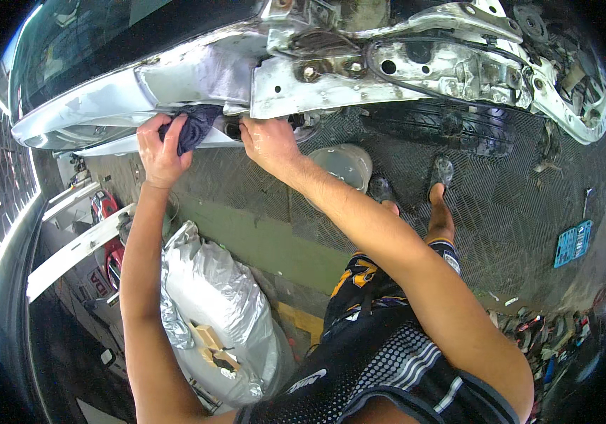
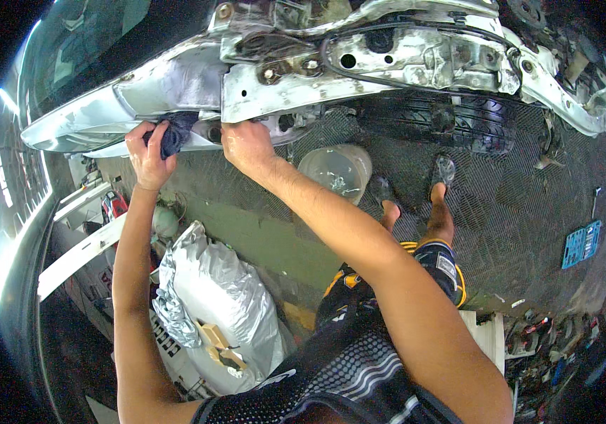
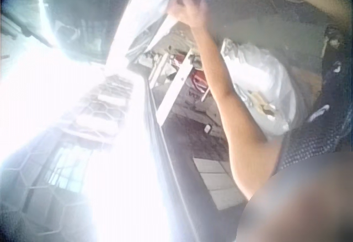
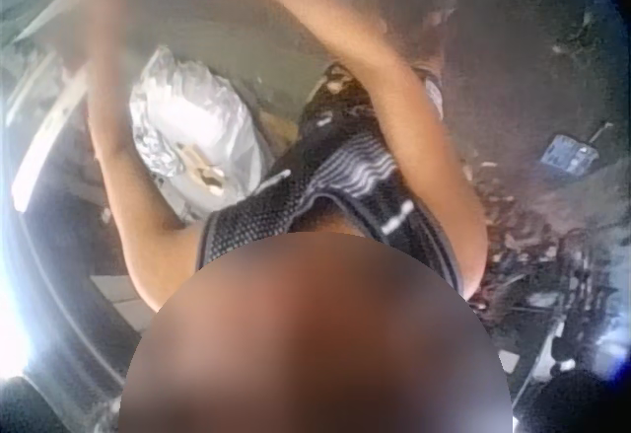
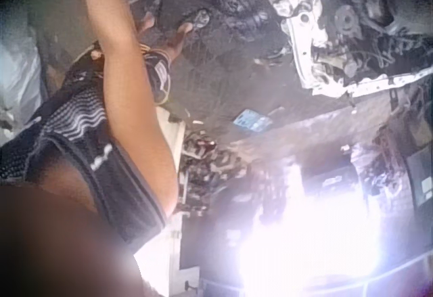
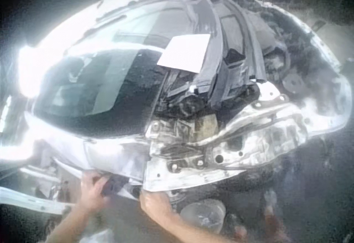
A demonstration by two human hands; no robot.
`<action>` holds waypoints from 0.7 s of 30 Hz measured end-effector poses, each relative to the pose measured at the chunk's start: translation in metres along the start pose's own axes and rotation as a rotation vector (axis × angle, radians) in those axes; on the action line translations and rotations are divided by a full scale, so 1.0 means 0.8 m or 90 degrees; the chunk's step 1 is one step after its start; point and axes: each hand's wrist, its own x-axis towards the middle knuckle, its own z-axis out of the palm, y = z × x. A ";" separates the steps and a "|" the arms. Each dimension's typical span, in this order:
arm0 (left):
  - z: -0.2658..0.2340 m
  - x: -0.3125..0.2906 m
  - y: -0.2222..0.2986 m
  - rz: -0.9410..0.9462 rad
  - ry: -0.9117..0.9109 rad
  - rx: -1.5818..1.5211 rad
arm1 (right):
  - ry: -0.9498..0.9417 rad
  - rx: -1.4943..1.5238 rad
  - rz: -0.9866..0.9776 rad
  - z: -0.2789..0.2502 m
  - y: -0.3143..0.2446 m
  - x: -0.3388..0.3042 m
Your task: The person kneels beside a white car with the hood open and wipes the undercarriage and wheel well area with a dark cloth. They repeatedly dip the cloth into a clear plastic bucket of water and continue wiping the same metal surfaces.
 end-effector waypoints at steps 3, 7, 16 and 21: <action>0.022 -0.009 -0.009 0.030 0.070 -0.016 | 0.009 -0.090 0.023 0.006 -0.008 0.003; 0.051 -0.013 -0.009 0.040 0.165 -0.020 | -0.024 -0.084 -0.080 0.005 0.009 0.013; 0.068 -0.009 -0.010 0.049 0.243 -0.046 | -0.030 -0.158 -0.107 -0.002 0.002 0.011; 0.073 -0.014 -0.011 0.050 0.244 -0.034 | -0.130 -0.151 -0.177 -0.009 0.015 0.011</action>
